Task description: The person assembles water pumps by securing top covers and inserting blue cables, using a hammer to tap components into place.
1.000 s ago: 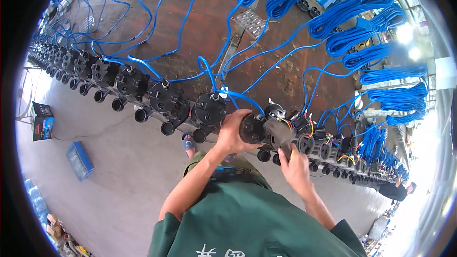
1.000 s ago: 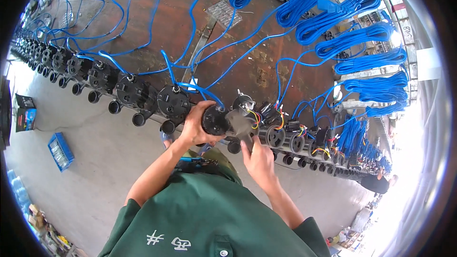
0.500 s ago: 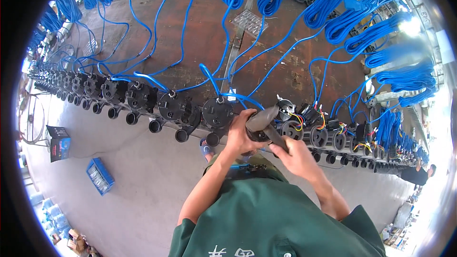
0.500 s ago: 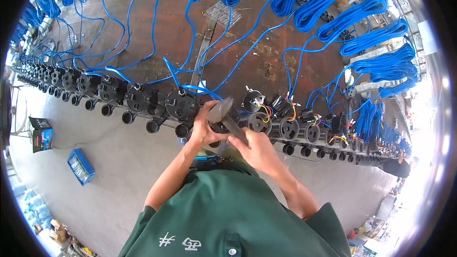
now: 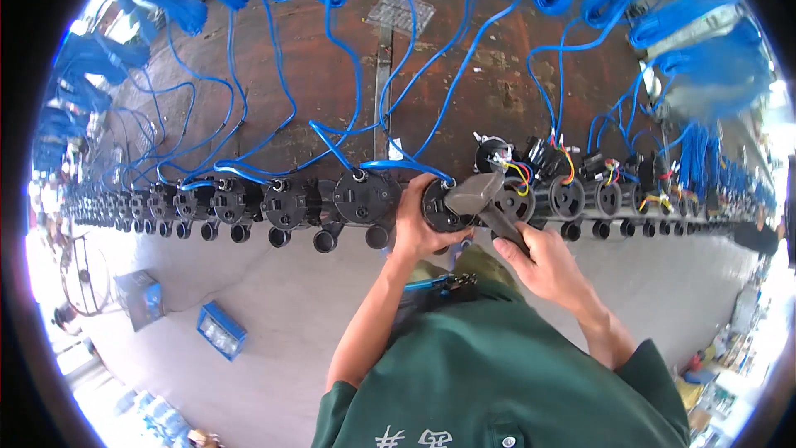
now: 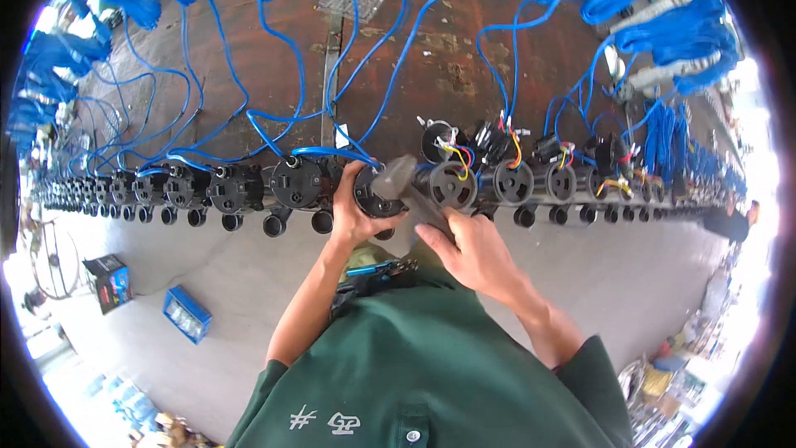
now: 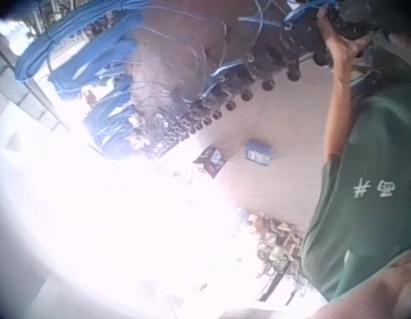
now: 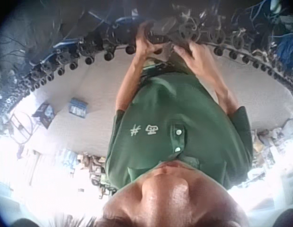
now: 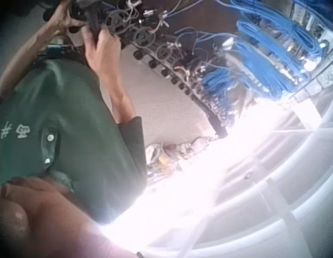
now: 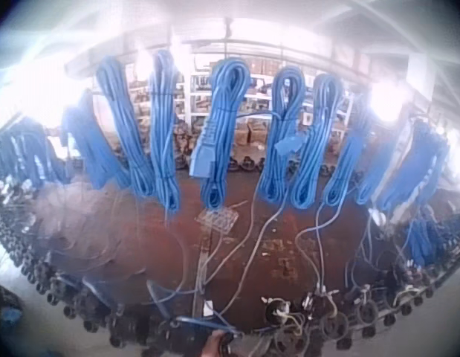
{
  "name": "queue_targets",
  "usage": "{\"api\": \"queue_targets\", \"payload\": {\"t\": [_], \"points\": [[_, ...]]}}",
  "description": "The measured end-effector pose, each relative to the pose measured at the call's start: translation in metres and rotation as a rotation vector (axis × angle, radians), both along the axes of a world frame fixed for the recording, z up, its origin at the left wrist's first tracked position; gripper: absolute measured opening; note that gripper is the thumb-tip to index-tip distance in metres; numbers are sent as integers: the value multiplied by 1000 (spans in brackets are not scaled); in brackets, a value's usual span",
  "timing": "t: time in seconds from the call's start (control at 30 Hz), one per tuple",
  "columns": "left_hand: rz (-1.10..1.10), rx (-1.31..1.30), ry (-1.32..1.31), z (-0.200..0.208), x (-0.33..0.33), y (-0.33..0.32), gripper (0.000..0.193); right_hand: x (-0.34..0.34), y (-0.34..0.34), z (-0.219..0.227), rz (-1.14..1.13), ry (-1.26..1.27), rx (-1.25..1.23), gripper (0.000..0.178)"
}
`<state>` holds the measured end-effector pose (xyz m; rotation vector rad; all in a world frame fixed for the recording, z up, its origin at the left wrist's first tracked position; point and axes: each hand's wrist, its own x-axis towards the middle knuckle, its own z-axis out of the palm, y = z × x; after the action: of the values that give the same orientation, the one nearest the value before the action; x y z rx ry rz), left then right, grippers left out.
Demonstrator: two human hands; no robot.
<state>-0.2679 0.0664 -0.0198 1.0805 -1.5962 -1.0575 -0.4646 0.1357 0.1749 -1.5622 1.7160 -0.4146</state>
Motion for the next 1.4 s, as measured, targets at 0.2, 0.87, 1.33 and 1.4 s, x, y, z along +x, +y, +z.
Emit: {"api": "queue_targets", "payload": {"t": [0.2, 0.87, 1.33, 1.4], "points": [[-125, 54, -176, 1, 5, -8, 100, 34, -6, -7, 90, 189, -33, 26], [-41, 450, -244, -132, -22, 72, 55, -46, 84, -91, -619, -507, 404, 35], [-58, 228, -210, -158, -11, 63, 42, -48, 74, -92, -477, -426, 447, 31], [-37, 460, -111, -138, -12, 66, 42, -55, 68, -67, -608, -504, 352, 35]]}}
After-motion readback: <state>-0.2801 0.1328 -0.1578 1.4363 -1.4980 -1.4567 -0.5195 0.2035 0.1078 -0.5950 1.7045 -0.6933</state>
